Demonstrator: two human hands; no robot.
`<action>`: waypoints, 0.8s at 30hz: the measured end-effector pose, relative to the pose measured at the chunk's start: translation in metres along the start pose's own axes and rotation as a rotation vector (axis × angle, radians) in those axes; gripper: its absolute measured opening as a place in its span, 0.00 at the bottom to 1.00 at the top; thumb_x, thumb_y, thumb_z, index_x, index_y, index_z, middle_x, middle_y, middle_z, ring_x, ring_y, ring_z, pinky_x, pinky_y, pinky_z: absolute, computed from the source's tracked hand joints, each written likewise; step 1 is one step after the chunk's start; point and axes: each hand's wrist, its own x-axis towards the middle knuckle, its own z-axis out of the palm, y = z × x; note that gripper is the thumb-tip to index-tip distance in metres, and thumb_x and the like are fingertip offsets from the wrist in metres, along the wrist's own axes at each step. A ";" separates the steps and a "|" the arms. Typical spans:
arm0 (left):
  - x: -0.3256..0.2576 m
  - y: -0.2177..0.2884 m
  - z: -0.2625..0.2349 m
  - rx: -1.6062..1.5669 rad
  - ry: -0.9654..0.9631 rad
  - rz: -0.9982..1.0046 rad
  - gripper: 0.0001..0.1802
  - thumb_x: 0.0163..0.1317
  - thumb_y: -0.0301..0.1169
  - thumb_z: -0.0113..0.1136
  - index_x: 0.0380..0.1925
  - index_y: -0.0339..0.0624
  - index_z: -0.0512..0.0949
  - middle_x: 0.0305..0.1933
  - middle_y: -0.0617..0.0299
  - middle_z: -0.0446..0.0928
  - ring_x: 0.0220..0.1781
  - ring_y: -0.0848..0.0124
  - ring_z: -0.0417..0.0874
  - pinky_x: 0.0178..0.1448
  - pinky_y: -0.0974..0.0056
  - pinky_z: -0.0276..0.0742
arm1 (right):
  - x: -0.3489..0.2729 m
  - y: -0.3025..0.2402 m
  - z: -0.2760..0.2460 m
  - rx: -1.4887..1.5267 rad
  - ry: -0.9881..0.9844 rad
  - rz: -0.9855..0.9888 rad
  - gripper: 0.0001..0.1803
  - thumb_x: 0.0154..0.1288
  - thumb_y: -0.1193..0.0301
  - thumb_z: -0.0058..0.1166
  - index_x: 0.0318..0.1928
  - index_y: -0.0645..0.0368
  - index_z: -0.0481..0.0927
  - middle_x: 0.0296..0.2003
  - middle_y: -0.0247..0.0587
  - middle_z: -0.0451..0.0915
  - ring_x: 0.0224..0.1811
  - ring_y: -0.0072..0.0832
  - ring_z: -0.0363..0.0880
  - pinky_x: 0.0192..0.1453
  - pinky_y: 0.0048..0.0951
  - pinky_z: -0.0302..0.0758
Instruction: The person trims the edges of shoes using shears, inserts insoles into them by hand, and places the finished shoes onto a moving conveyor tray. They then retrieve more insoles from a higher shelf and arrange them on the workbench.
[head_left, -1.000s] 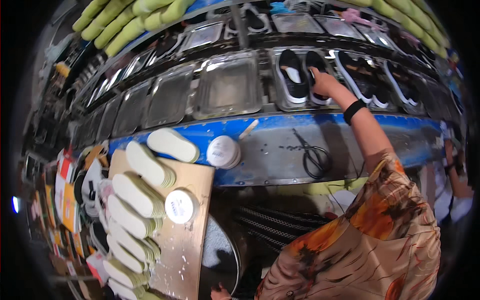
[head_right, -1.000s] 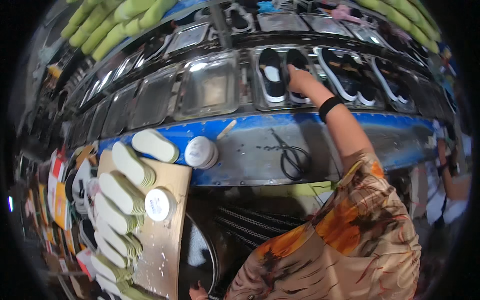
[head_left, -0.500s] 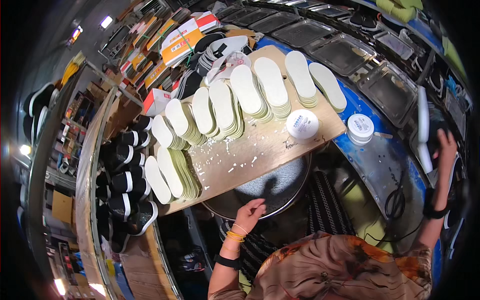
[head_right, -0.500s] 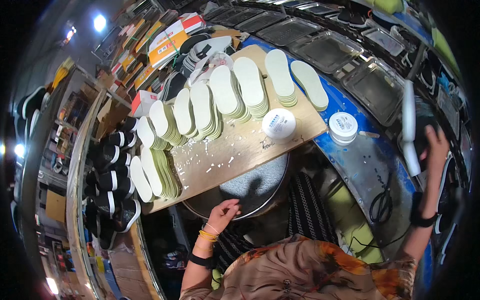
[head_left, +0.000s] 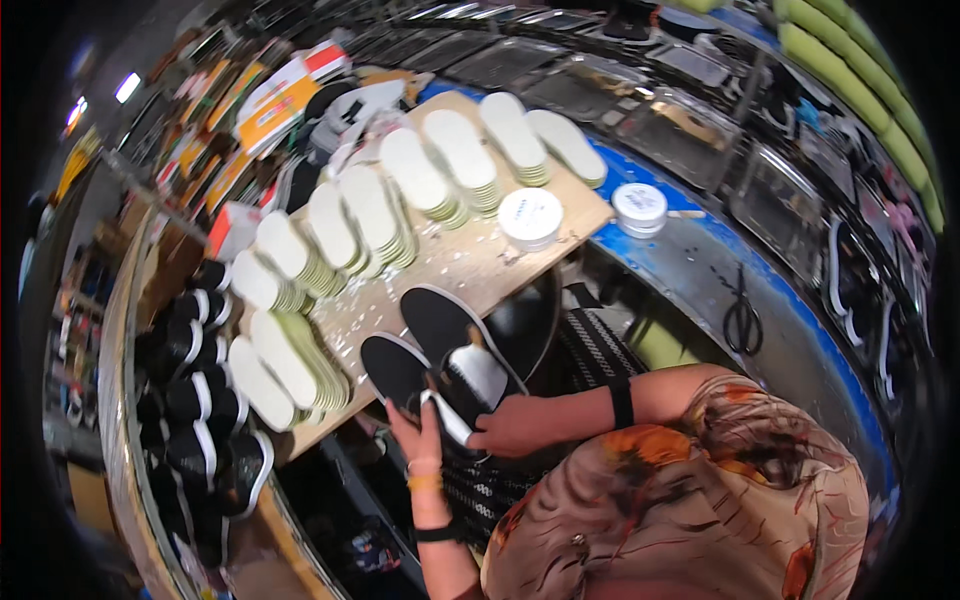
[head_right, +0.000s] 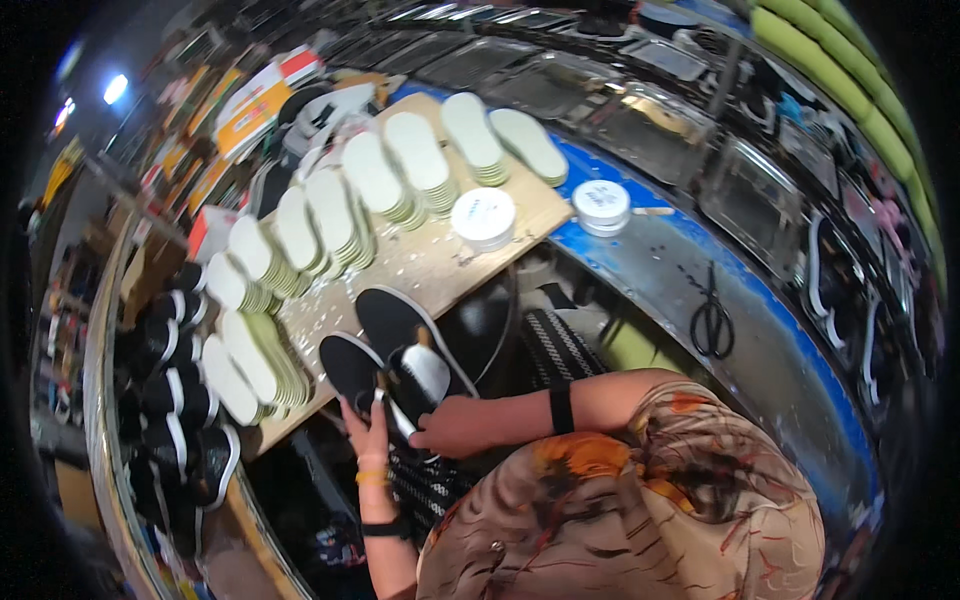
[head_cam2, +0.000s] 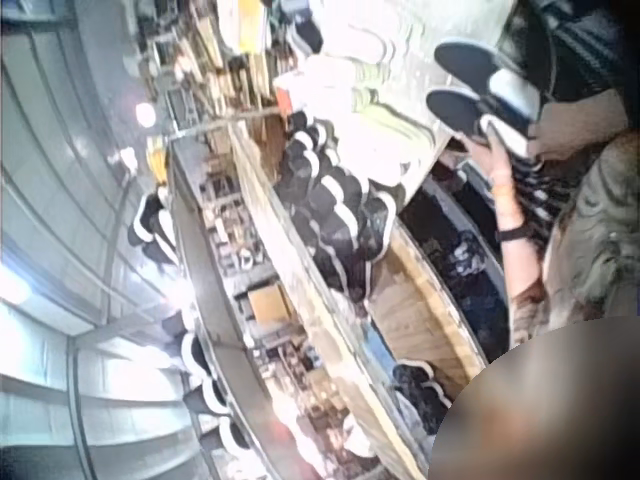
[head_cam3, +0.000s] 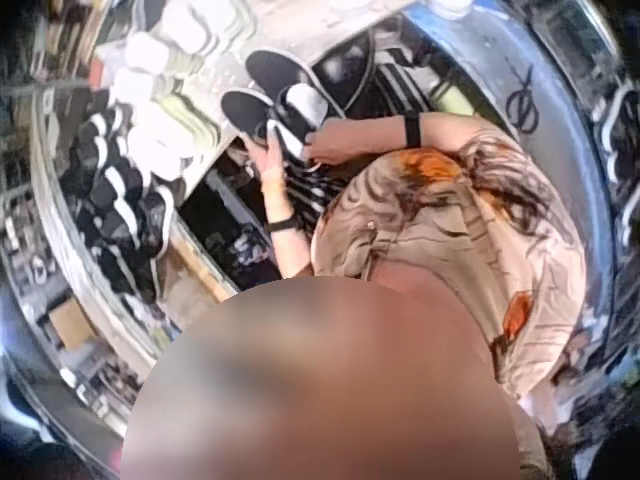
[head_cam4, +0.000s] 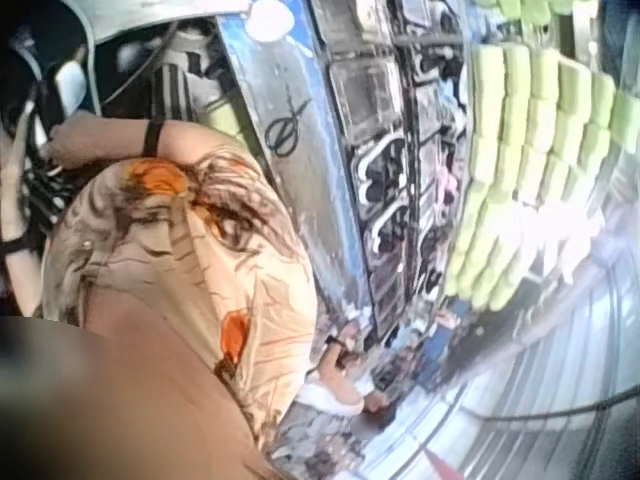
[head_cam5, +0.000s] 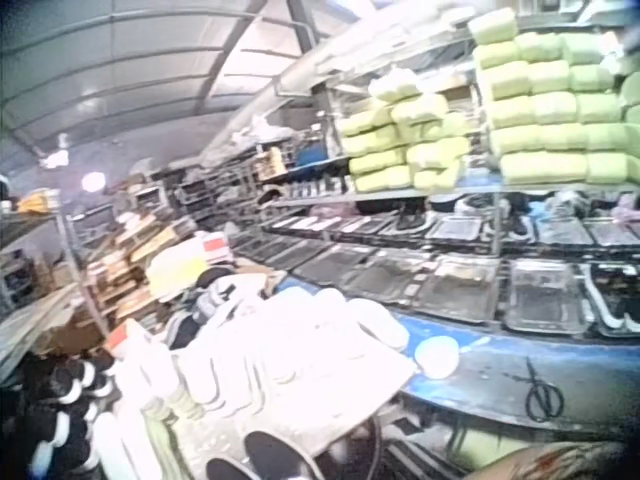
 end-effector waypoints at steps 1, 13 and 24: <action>-0.001 -0.004 -0.007 0.109 -0.009 0.123 0.39 0.54 0.39 0.58 0.59 0.27 0.55 0.61 0.39 0.58 0.63 0.52 0.60 0.66 0.59 0.53 | -0.006 0.002 0.001 0.076 0.017 0.022 0.16 0.55 0.62 0.52 0.43 0.54 0.72 0.32 0.44 0.75 0.33 0.43 0.78 0.34 0.41 0.75; -0.013 0.069 -0.004 0.306 -0.211 0.207 0.26 0.58 0.44 0.55 0.34 0.23 0.72 0.23 0.47 0.75 0.18 0.62 0.77 0.23 0.62 0.71 | -0.311 0.097 0.001 -0.403 0.321 1.842 0.11 0.55 0.72 0.45 0.39 0.61 0.71 0.34 0.52 0.79 0.36 0.40 0.80 0.35 0.36 0.77; 0.017 0.029 0.026 0.417 -0.058 0.381 0.14 0.60 0.32 0.50 0.26 0.29 0.74 0.24 0.42 0.74 0.25 0.54 0.76 0.32 0.58 0.70 | -0.397 0.118 0.041 -0.005 1.084 1.954 0.39 0.39 0.71 0.60 0.57 0.54 0.61 0.32 0.51 0.78 0.38 0.47 0.77 0.43 0.39 0.73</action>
